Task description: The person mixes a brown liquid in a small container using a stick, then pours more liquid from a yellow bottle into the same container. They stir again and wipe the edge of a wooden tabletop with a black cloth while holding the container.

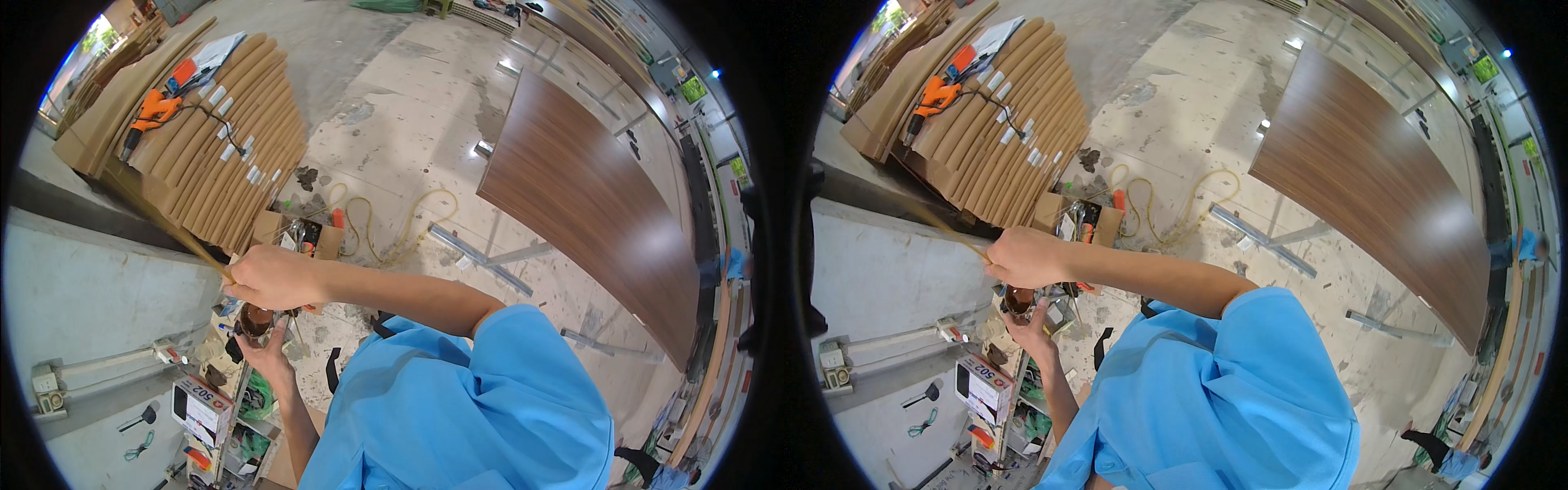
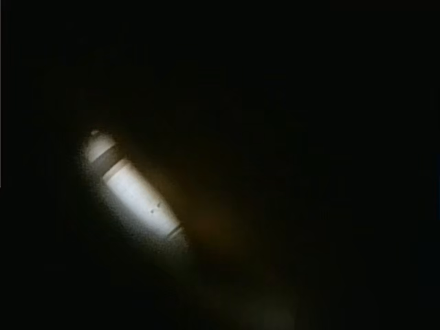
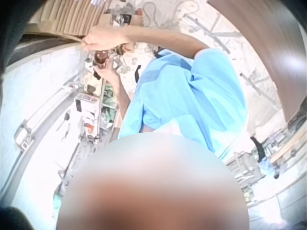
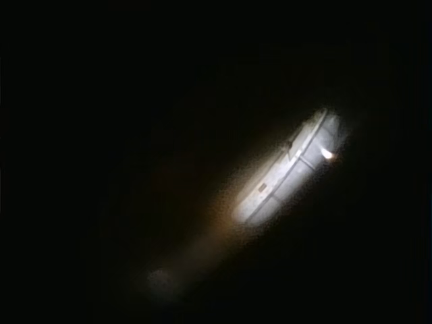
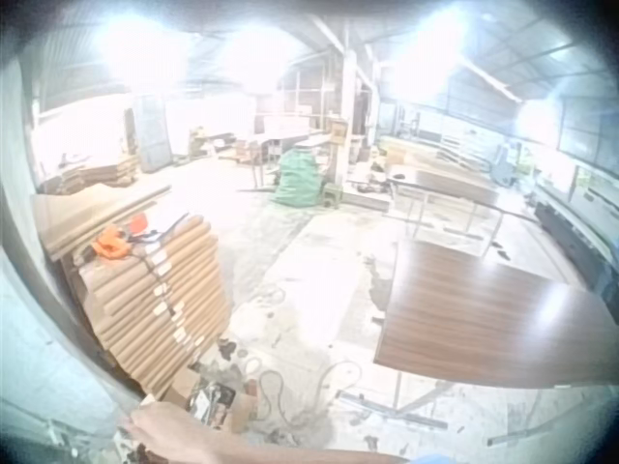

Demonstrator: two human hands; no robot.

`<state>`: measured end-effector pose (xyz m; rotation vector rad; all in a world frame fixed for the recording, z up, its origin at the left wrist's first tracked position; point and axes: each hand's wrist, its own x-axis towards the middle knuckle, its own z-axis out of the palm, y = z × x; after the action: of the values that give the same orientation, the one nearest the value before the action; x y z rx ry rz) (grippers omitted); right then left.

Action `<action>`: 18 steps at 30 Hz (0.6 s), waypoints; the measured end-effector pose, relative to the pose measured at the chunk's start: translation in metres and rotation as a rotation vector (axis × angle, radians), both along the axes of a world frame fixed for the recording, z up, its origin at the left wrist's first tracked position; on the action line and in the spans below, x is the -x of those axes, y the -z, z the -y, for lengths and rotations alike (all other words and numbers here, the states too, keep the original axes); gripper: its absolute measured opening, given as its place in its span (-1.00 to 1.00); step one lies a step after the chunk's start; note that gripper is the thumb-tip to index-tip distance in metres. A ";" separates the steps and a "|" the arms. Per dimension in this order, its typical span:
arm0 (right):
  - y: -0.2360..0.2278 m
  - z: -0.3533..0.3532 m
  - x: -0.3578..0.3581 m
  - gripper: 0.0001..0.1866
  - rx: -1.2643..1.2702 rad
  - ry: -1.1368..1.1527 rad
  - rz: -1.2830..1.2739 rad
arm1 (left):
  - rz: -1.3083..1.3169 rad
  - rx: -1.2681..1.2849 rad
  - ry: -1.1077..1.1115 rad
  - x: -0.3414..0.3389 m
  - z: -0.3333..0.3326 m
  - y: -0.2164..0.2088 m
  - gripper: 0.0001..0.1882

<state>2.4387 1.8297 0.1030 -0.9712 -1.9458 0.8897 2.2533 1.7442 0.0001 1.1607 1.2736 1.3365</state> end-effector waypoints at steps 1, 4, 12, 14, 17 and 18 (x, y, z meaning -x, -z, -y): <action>0.000 0.001 -0.003 -0.58 0.022 -0.020 0.034 | 0.005 -0.018 0.002 -0.002 0.000 -0.002 -0.34; -0.004 0.003 -0.004 -0.58 0.099 -0.028 -0.048 | 0.027 -0.021 0.016 -0.007 -0.002 -0.005 -0.34; -0.002 0.006 -0.010 -0.58 0.063 -0.015 -0.015 | 0.041 0.006 0.030 -0.012 -0.003 0.002 -0.33; -0.002 0.002 -0.008 -0.63 0.013 0.059 -0.028 | 0.072 -0.006 0.033 -0.014 -0.001 0.003 -0.32; -0.001 0.009 -0.016 -0.67 0.055 -0.027 0.133 | 0.009 -0.005 0.037 -0.013 0.003 0.003 -0.30; -0.001 0.010 -0.015 -0.67 0.092 -0.033 0.092 | 0.010 0.006 0.037 -0.013 0.004 0.004 -0.29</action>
<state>2.4538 1.8192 0.1041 -1.0526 -2.0185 0.9764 2.2660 1.7405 -0.0037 1.1667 1.2430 1.3087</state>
